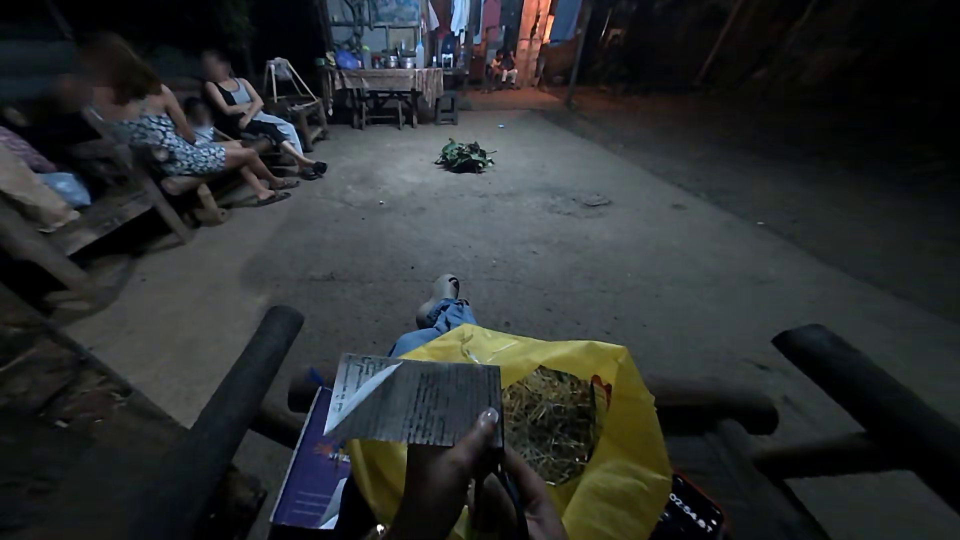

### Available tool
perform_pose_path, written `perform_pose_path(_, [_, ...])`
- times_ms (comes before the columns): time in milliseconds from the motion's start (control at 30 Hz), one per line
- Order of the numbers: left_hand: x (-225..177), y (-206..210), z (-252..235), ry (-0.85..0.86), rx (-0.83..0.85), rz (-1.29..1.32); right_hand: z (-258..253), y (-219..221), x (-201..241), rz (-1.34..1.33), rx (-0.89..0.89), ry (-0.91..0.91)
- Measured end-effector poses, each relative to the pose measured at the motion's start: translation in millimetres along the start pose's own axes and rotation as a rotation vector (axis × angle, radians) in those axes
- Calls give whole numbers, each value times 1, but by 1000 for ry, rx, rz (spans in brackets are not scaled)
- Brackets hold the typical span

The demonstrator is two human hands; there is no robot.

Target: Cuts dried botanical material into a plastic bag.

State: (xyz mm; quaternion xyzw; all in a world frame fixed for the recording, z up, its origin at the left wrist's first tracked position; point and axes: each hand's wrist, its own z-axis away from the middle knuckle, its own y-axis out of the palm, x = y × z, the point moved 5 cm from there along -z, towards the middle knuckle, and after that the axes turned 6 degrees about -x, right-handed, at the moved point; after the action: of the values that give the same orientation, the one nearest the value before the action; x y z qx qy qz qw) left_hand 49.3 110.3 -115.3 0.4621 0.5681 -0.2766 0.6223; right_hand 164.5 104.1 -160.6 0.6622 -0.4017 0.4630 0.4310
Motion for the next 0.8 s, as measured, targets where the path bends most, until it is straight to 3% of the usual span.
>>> perform_pose_path(467, [4, 2, 3, -61, 60, -15, -3, -2, 0, -62, -64, 24])
perform_pose_path(800, [0, 3, 3, -97, -14, 26, -4, 0, -2, 29, -45, 33])
